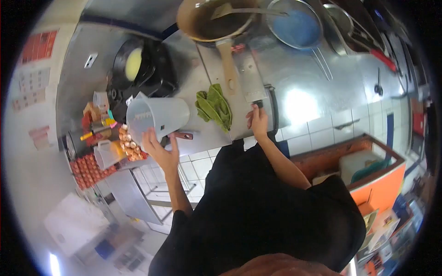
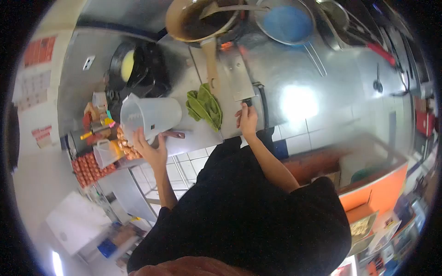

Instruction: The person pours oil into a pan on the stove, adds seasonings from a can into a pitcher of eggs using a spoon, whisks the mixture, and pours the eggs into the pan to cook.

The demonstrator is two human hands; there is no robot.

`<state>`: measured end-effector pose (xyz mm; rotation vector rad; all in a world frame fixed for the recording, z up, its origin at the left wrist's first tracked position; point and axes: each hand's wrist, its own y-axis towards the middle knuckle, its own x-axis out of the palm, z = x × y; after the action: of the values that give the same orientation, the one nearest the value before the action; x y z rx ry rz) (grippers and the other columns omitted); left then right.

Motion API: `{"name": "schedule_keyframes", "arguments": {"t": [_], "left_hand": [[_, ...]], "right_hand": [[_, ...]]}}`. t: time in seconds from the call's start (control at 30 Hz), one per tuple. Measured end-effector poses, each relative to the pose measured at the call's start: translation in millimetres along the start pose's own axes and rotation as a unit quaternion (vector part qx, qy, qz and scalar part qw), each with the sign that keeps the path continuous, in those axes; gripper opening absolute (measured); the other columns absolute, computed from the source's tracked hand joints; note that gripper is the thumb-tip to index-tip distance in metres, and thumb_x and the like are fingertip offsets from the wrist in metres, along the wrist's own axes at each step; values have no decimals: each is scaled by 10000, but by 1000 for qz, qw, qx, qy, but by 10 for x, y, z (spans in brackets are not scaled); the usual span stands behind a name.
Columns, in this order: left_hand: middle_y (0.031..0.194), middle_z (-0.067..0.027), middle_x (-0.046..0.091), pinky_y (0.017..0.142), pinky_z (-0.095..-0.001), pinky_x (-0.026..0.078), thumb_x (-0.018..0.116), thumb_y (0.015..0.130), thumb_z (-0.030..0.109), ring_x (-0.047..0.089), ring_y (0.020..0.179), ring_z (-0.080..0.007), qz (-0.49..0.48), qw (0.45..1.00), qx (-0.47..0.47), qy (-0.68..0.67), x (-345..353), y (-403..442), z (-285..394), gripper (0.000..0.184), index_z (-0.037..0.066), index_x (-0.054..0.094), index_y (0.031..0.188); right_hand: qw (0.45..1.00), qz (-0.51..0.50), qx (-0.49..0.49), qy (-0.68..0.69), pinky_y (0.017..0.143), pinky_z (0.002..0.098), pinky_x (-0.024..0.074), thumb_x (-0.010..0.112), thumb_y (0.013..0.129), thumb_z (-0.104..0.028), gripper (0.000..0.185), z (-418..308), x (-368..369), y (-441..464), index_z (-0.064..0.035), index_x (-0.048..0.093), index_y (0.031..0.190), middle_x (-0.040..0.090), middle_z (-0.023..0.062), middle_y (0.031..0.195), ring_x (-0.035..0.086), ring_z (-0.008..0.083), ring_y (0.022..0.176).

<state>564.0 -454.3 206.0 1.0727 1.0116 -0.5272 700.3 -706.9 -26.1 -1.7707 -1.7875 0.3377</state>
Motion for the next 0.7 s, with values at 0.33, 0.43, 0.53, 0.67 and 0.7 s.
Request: {"name": "schedule_keyframes", "arguments": {"t": [0.33,0.43,0.53,0.67,0.7], "left_hand": [[1169,-170,666,955,-485,492,822,802,85,625,1092,-382,16,986,-160,-38,-790,-1683,-915,474,39,640,1238],[1147,-177,668,944,-466,497,804,829,61,621,1091,-384,72,970,-233,-17,-842,-1901,-1901,440,28,635,1234],[1180,-152,664,930,-427,495,779,874,56,633,1093,-316,133,933,-328,-63,-795,-2241,-3134,444,34,604,1281],[1182,-118,658,866,-384,514,732,957,113,647,1049,-229,143,879,-419,-179,-701,-2461,-4883,472,37,552,1386],[1188,-114,658,855,-371,520,718,972,123,650,1033,-217,139,855,-447,-224,-645,-2540,-5249,489,37,531,1415]], "right_hand": [[983,6,-149,-103,382,290,420,603,1082,-318,276,385,27,112,-56,558,1007,610,68,678,513,122,442],[965,65,-170,-189,379,279,407,632,1063,-279,221,484,133,158,-68,579,1103,636,74,710,528,127,468],[962,121,-204,-136,410,284,408,599,1059,-277,218,593,239,40,-65,592,1111,589,41,686,500,128,494],[925,175,-170,-291,408,294,348,516,1056,-368,373,1049,647,-899,-91,571,812,468,-2,612,433,122,477],[824,119,-224,-507,410,295,332,534,1042,-365,366,1476,513,-958,-90,565,802,452,-11,616,431,116,466]]}}
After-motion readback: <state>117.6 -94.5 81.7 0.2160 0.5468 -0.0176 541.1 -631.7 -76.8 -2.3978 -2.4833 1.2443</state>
